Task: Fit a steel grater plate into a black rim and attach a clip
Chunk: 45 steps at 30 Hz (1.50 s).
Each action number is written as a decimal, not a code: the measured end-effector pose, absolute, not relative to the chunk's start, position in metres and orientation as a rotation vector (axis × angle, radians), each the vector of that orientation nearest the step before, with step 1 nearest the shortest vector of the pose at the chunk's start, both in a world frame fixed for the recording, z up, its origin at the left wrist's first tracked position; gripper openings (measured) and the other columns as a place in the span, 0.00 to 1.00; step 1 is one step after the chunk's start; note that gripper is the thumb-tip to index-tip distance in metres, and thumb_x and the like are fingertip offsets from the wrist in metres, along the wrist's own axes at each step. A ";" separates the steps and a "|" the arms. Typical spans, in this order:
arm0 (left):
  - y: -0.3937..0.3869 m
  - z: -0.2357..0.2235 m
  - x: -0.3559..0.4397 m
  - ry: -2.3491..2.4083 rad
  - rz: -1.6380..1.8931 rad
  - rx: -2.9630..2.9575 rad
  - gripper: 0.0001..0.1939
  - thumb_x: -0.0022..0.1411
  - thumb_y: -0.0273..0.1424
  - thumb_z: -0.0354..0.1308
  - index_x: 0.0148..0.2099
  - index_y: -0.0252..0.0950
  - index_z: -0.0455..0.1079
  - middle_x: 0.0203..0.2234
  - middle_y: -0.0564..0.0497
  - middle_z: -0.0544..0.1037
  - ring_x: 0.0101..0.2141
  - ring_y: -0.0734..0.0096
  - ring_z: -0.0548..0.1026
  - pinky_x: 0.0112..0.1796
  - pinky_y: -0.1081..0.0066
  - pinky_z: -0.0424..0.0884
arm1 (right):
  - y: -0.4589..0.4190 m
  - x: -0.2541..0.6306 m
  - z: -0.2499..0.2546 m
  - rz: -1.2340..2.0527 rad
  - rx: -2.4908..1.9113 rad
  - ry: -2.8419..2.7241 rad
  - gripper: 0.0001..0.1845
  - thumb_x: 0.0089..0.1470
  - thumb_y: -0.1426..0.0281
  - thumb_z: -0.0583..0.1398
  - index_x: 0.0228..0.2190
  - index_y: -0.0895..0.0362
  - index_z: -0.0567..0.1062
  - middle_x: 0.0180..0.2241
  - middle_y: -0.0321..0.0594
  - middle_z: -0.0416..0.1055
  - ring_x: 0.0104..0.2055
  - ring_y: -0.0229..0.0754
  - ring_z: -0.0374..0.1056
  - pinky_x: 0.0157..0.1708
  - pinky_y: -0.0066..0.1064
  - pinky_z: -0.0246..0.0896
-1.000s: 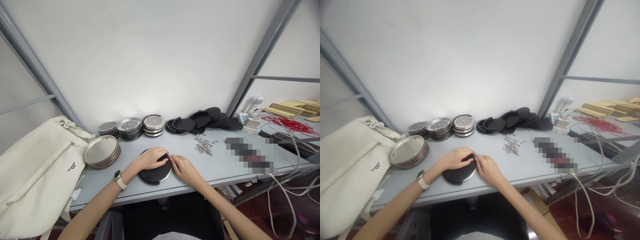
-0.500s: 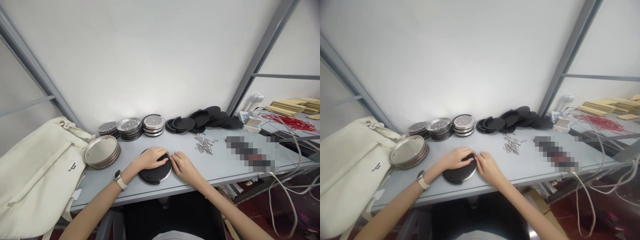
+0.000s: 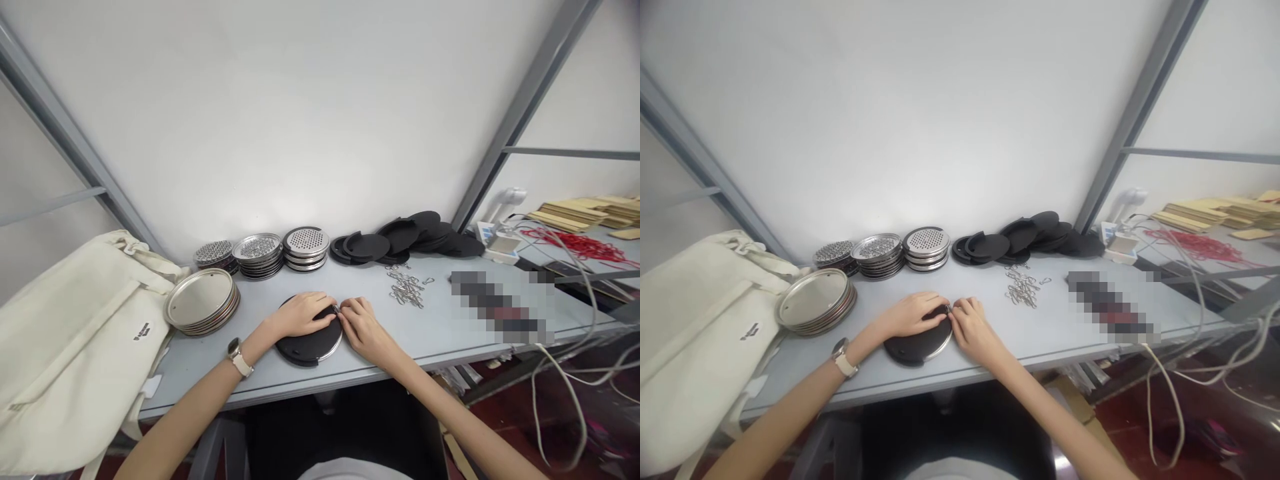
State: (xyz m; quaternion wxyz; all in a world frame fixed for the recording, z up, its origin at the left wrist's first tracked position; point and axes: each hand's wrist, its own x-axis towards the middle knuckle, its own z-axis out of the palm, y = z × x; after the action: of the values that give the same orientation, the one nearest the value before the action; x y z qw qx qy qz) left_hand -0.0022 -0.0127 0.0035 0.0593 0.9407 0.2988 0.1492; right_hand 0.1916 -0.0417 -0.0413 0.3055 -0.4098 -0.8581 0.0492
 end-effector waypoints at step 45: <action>-0.012 0.003 -0.002 0.895 0.500 2.821 0.09 0.66 0.34 0.47 0.43 0.35 0.64 0.34 0.50 0.69 0.35 0.70 0.68 0.37 0.72 0.64 | -0.040 0.192 -0.048 0.030 -1.105 -2.247 0.10 0.61 0.74 0.47 0.35 0.57 0.68 0.39 0.46 0.64 0.42 0.46 0.60 0.45 0.41 0.57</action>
State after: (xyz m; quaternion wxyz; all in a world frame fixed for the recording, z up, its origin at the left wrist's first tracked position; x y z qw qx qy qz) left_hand -0.0018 -0.0122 0.0028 0.0699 0.9376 0.2975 0.1660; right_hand 0.1922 -0.0398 -0.0482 0.3133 -0.4191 -0.8521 0.0113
